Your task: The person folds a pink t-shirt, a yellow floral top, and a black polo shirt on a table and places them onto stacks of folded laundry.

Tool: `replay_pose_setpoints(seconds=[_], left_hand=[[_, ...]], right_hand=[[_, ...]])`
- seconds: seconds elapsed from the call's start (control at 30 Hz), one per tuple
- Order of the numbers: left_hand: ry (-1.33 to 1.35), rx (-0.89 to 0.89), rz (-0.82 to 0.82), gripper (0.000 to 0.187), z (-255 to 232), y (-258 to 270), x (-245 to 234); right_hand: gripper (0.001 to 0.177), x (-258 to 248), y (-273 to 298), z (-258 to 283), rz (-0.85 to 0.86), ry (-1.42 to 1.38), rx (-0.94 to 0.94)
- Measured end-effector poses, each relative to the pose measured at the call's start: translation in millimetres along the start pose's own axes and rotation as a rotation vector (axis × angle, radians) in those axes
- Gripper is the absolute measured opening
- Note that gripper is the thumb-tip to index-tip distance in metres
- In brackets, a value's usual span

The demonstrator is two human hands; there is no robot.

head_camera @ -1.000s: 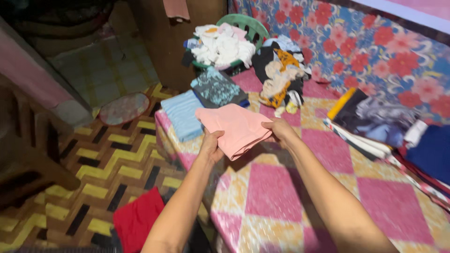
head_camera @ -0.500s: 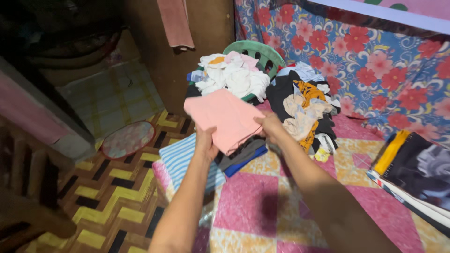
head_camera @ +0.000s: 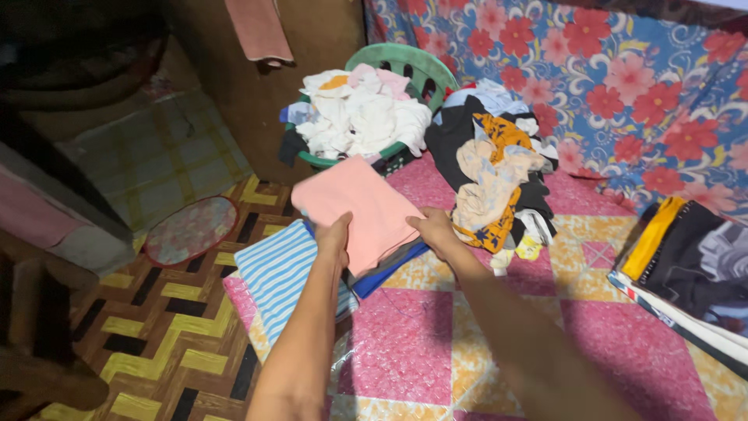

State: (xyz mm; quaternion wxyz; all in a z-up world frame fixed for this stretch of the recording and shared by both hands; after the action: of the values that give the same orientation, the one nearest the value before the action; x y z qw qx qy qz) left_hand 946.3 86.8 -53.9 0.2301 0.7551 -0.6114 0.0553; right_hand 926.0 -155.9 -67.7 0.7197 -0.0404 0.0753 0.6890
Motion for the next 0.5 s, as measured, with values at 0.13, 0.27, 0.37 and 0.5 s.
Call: replay_pose_setpoints(seconds=[0.13, 0.27, 0.37, 0.5], left_hand=[[-0.206, 0.144, 0.052, 0.071, -12, 10, 2], [-0.645, 0.247, -0.363, 0.079, -10, 24, -11], [-1.175, 0.568, -0.379, 0.084, -18, 52, 6], [-1.552, 0.344, 0.111, 0.077, -29, 83, 33]], right_hand=[[0.038, 3, 12, -25, -0.078, -0.047, -0.175], [0.048, 7, 8, -28, -0.202, 0.2, -0.249], [0.047, 6, 7, -13, -0.206, 0.387, -0.238], [0.036, -11, 25, 23, -0.196, 0.754, -0.187]])
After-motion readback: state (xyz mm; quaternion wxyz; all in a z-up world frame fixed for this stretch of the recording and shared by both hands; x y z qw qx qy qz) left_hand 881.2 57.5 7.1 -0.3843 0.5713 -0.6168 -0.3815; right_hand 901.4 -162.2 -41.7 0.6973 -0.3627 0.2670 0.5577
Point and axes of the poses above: each hand's wrist, its own y-axis away from the middle knuckle, its own x-axis out of the palm, z = x × y, the point moved 2 cm from there along -y, towards the middle knuckle, and after that the axes turned 5 degrees about z, right-handed, at the moved point
